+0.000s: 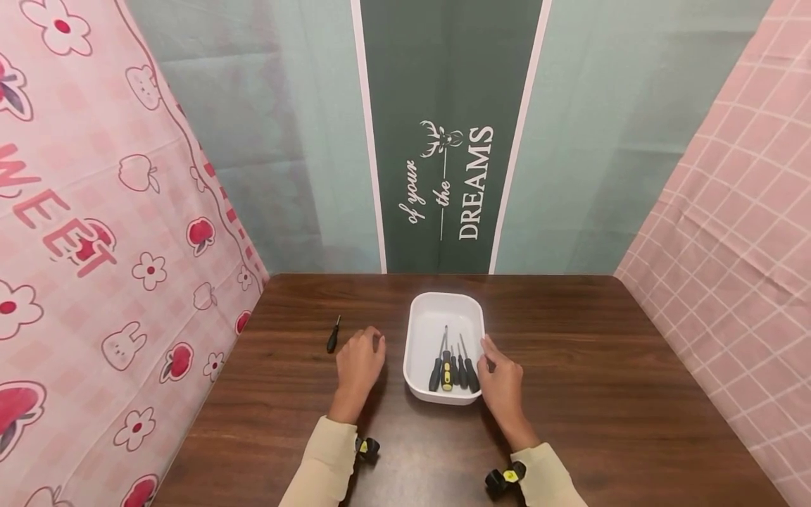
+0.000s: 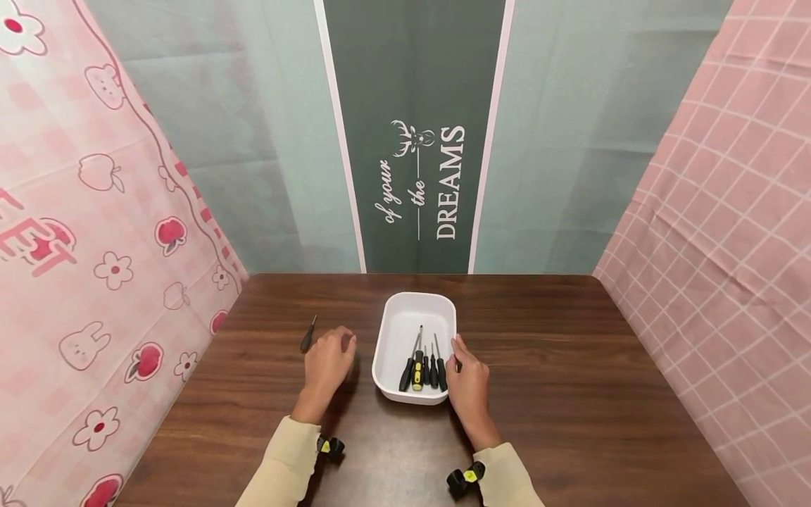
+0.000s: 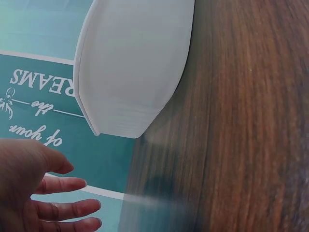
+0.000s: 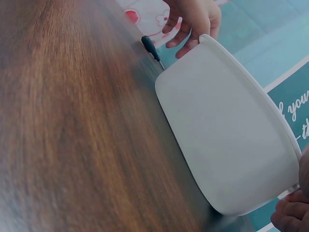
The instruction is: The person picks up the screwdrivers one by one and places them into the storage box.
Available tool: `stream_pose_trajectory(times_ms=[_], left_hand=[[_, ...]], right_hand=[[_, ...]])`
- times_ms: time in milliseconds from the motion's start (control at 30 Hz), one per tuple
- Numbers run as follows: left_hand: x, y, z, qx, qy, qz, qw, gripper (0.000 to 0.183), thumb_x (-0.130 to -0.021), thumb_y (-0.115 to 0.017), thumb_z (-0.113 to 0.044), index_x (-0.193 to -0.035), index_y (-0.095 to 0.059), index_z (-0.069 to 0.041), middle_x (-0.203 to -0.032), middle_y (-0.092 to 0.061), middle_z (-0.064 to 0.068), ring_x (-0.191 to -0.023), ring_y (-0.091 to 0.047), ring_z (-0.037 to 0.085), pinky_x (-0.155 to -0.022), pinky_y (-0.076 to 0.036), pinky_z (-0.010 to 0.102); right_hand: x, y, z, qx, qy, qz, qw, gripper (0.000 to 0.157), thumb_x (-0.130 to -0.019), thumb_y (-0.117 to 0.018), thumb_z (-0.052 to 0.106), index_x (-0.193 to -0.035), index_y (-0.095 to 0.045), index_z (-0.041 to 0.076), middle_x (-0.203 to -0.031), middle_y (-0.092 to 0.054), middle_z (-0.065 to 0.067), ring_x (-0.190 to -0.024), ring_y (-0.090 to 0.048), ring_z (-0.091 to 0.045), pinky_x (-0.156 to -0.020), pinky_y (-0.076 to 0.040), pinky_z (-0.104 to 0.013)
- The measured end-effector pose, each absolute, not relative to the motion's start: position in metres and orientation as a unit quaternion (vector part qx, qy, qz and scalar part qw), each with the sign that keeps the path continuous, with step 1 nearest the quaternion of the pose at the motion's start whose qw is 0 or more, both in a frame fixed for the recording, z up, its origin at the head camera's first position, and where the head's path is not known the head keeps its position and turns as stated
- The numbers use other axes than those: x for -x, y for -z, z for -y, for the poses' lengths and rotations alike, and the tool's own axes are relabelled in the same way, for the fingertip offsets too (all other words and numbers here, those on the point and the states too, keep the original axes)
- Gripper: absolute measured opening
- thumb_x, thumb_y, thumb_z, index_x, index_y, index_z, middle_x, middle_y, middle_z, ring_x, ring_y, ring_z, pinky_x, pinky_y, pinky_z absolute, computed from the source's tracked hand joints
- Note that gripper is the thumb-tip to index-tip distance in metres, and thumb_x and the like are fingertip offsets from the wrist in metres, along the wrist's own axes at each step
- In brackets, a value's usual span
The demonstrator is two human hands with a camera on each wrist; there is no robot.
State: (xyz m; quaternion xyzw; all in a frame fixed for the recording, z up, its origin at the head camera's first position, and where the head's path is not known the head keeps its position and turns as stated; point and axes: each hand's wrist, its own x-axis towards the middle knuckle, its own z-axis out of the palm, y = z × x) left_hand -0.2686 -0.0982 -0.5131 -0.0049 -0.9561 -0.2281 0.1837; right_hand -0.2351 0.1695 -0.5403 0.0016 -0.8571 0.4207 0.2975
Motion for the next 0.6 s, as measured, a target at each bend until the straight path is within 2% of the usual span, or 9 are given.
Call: stream_pose_trajectory(times_ms=[300,600], left_hand=[[0.271,0.514,0.103,0.009,0.215,0.957,0.197,0.013,-0.093,-0.071,-0.024,-0.098,-0.074,-0.012,-0.081,-0.068,0.008,-0.064,-0.065,0.026,-0.05,-0.046,0.036],[0.275,0.512,0.112,0.008,0.216,0.953,0.212,0.012,-0.092,-0.072,-0.023,-0.096,-0.074,-0.012,-0.08,-0.068,0.007,-0.059,-0.06,0.024,-0.049,-0.045,0.037]], right_hand=[[0.234,0.539,-0.17,-0.003,-0.422,0.856,0.299,0.033,-0.082,-0.067,-0.011,-0.115,-0.071,-0.008,-0.12,-0.068,-0.02,-0.113,-0.065,-0.035,-0.092,-0.049,-0.047],[0.234,0.538,-0.17,0.0,-0.422,0.859,0.29,0.033,-0.083,-0.066,-0.011,-0.116,-0.07,-0.008,-0.121,-0.068,-0.02,-0.114,-0.065,-0.034,-0.093,-0.049,-0.048]])
